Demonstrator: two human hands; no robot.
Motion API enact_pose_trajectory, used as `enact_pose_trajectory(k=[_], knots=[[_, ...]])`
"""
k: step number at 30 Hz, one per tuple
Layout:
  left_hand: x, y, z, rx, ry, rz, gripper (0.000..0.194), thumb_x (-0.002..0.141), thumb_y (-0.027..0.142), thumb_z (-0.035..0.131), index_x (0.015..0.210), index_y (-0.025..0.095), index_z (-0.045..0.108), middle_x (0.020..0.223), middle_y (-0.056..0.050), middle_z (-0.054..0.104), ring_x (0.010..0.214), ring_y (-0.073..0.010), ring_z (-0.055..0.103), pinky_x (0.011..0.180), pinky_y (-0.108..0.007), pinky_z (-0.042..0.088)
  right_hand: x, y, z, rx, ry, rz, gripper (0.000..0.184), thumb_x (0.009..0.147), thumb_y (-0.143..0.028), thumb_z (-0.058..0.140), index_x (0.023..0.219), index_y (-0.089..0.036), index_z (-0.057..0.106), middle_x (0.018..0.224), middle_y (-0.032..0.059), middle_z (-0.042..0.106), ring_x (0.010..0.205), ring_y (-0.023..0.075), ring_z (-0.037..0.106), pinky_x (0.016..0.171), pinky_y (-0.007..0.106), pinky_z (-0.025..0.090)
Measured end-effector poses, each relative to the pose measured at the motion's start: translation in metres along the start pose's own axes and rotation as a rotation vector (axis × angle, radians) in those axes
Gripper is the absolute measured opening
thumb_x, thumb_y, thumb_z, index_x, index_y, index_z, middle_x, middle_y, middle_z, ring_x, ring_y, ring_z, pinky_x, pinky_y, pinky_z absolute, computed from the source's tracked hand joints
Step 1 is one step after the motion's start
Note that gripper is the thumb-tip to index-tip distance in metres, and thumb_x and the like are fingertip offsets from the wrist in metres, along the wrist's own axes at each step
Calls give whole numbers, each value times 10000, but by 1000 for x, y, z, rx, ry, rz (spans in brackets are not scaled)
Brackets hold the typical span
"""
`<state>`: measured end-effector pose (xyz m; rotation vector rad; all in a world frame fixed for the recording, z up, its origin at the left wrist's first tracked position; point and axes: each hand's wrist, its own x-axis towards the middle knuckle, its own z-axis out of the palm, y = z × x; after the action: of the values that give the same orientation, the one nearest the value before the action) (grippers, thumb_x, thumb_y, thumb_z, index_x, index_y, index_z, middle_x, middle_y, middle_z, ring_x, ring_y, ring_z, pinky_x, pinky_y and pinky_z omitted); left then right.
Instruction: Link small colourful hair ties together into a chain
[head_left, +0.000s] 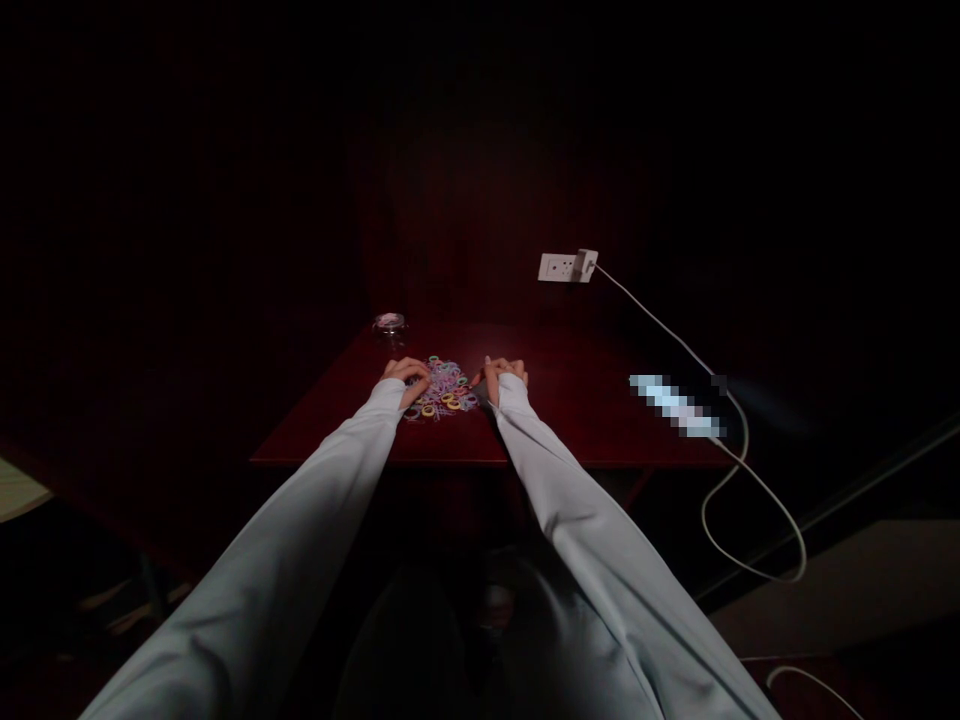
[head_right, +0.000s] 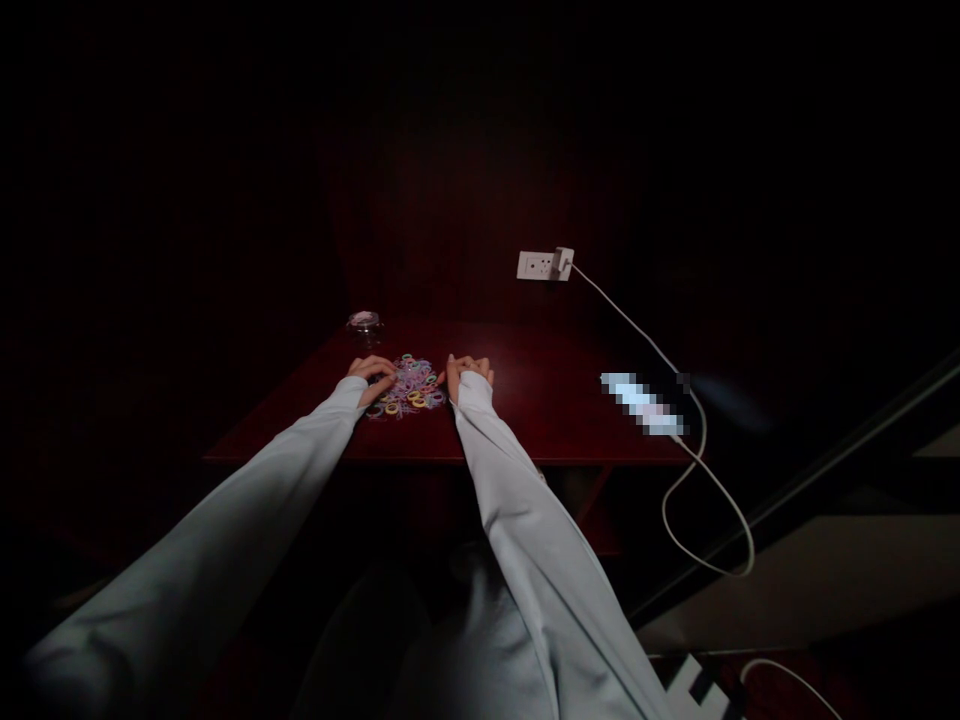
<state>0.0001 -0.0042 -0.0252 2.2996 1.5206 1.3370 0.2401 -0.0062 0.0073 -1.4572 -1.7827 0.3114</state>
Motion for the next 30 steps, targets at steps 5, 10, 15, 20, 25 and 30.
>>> enact_pose_trajectory(k=[5,10,15,20,25,30], knots=[[2,3,-2,-6,-17,-12,148,964,315,612,870,257,711,1172,-13,771,1086,-234,655,1057,-406,460,-1,1,0,-14,-47,41,677,1153,-498,337,762,-291,849,1190,27,765,1204,262,504,1120,437,326],[-1,17,-6,82,-92,-68,208,904,433,730,847,245,663,1328,1,739,1178,-268,579,1050,-432,404,0,0,7,-59,-148,-73,643,1157,-484,372,768,-291,847,1180,17,763,1259,250,480,1156,411,299],[-6,30,-9,200,-227,3,510,714,634,906,998,276,680,1513,-6,641,1270,-316,505,1029,-454,333,1,-1,7,-55,-156,-87,587,1154,-457,395,825,-298,854,1179,23,763,1245,253,485,1152,413,296],[-4,23,-6,223,-236,2,517,699,579,938,1042,291,679,1516,-3,631,1269,-318,509,1014,-438,328,-1,-1,-3,-36,-74,22,680,1158,-471,301,789,-275,837,1151,51,764,1186,271,495,1096,432,310],[0,12,1,241,-196,-62,375,767,489,898,1016,283,707,1467,-11,653,1247,-321,513,993,-430,351,-3,2,-4,-49,-16,59,725,1154,-511,243,812,-264,833,1157,64,755,1171,273,492,1073,432,319],[3,8,1,191,-145,-118,241,867,427,801,1047,293,714,1416,-10,684,1240,-317,521,987,-428,377,-1,8,2,-96,-39,29,672,1156,-504,262,921,-284,852,1188,75,750,1201,282,499,1076,442,338]])
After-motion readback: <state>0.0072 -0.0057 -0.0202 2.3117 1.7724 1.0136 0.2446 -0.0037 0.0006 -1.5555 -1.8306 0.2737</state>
